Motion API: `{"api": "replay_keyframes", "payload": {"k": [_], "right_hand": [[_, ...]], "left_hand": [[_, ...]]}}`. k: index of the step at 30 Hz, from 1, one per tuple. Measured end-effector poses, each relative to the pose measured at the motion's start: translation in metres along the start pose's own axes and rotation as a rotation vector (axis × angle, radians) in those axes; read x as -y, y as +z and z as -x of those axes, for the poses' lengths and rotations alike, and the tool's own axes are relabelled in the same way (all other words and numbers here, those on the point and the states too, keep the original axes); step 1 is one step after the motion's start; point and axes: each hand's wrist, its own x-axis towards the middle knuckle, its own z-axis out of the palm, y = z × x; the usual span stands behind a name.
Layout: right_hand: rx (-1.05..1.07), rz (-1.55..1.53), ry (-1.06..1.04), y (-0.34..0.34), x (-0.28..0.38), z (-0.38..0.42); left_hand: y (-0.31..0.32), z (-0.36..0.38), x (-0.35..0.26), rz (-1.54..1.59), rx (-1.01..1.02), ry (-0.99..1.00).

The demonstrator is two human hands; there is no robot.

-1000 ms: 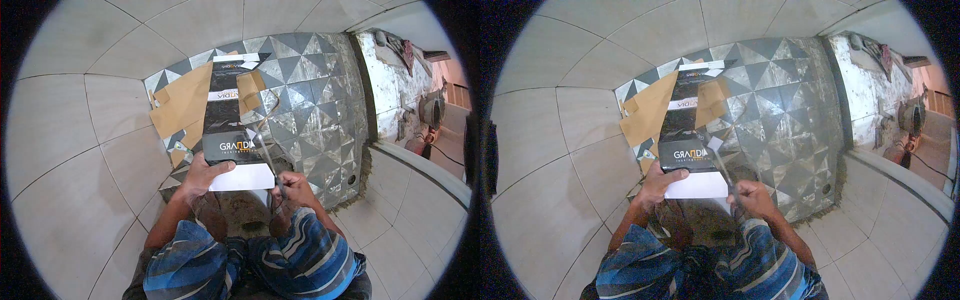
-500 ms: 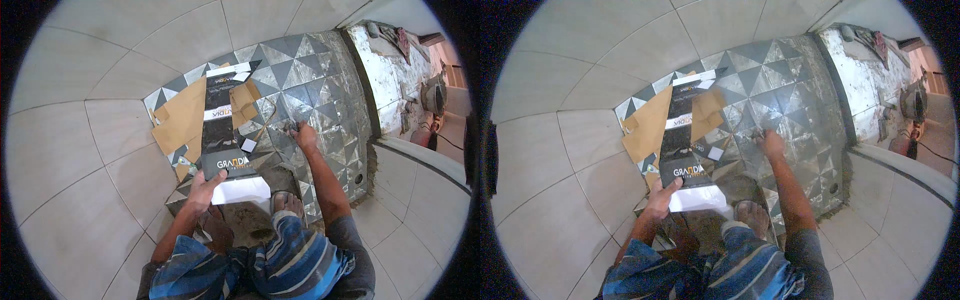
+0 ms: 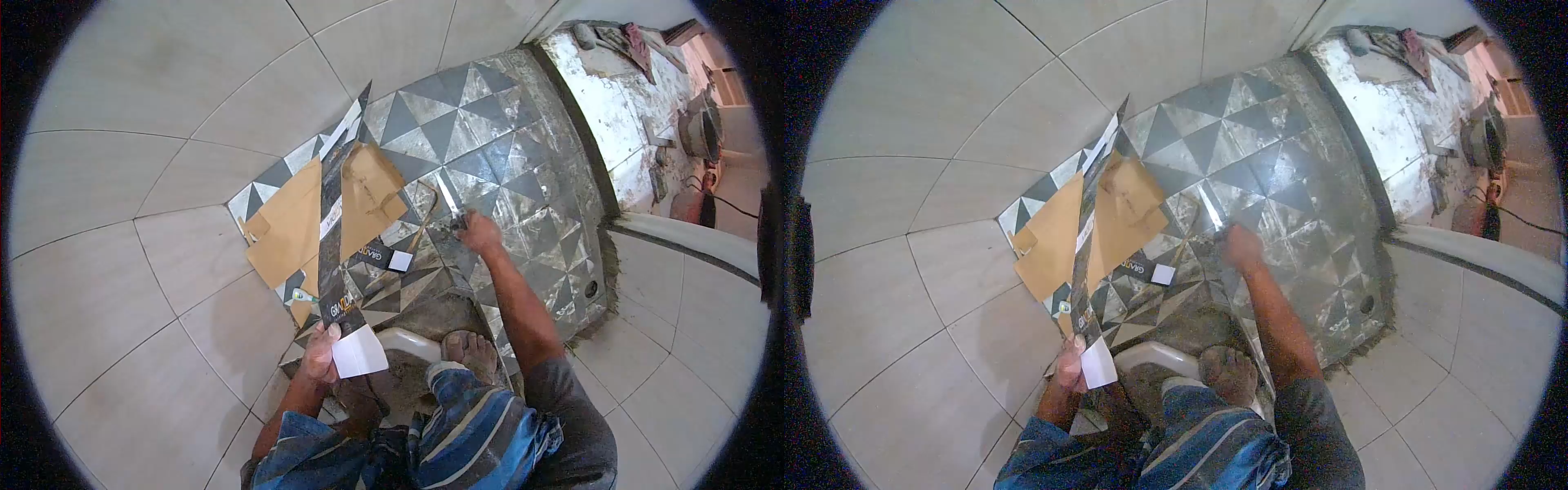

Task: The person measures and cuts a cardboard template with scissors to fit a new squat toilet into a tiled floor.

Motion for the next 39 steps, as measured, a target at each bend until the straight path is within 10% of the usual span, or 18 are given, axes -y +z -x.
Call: {"api": "replay_keyframes", "payload": {"k": [3,5,10,13,15,17,19,25,33,39], "right_hand": [[-0.136,-0.637,-0.291,0.021,0.033,0.045],[0.354,-1.153,-0.147,-0.007,0.100,0.103],[0.803,-1.739,0.220,0.005,0.172,0.147],[0.853,-2.038,-0.302,-0.003,0.132,0.138],[0.332,-1.577,0.023,-0.070,0.118,0.172],[-0.296,-1.085,0.007,-0.091,0.087,0.183],[-0.428,-0.745,-0.041,-0.138,0.054,0.221],[-0.162,-0.434,0.048,-0.183,-0.023,0.304],[-0.142,-0.378,-0.026,-0.076,-0.086,0.319],[0.285,-0.359,0.327,-0.037,-0.144,0.366]], "left_hand": [[-0.022,-0.011,0.022,0.063,0.103,-0.019],[-0.025,-0.017,0.029,0.165,0.184,-0.078],[0.028,-0.029,0.030,-0.050,0.537,-0.351],[0.057,-0.043,0.048,-0.443,0.611,-0.355],[0.052,-0.061,0.065,-0.481,0.720,-0.431],[0.063,-0.065,0.060,-0.630,0.676,-0.109],[0.069,-0.095,0.028,-0.411,0.561,-0.257],[0.055,-0.161,-0.079,0.406,0.782,-0.034],[0.012,-0.175,-0.058,-0.574,0.629,-0.204],[0.003,-0.151,0.002,-0.885,0.562,-0.178]]}}
